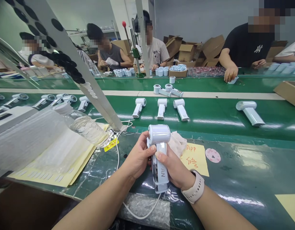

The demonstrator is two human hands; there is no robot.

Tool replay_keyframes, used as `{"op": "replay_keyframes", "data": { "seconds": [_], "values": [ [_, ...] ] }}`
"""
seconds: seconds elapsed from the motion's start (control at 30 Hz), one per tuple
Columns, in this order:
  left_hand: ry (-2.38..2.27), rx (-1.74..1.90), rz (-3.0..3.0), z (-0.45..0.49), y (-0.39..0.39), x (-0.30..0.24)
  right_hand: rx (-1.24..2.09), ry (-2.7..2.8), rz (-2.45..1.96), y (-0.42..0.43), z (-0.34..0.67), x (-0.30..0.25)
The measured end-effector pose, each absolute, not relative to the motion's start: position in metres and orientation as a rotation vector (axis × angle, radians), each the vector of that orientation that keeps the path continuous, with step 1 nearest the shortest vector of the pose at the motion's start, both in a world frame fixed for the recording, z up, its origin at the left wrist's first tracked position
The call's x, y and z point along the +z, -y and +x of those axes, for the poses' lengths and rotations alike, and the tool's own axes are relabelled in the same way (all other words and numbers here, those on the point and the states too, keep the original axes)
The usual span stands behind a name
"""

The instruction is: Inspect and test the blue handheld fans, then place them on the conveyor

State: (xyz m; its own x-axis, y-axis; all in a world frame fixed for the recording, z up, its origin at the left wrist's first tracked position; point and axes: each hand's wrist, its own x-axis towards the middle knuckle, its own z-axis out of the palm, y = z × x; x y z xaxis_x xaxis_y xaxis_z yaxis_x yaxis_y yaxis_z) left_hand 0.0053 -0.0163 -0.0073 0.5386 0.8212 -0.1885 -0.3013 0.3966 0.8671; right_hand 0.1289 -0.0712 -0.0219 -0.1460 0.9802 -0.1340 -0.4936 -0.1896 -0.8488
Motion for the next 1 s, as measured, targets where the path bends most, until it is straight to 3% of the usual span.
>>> {"op": "replay_keyframes", "data": {
  "seconds": [1.0],
  "values": [
    [-0.651,0.748,0.951,0.0014,0.0133,-0.0061,1.604,0.846,-0.904,0.074,0.1282,-0.0263]
  ]
}}
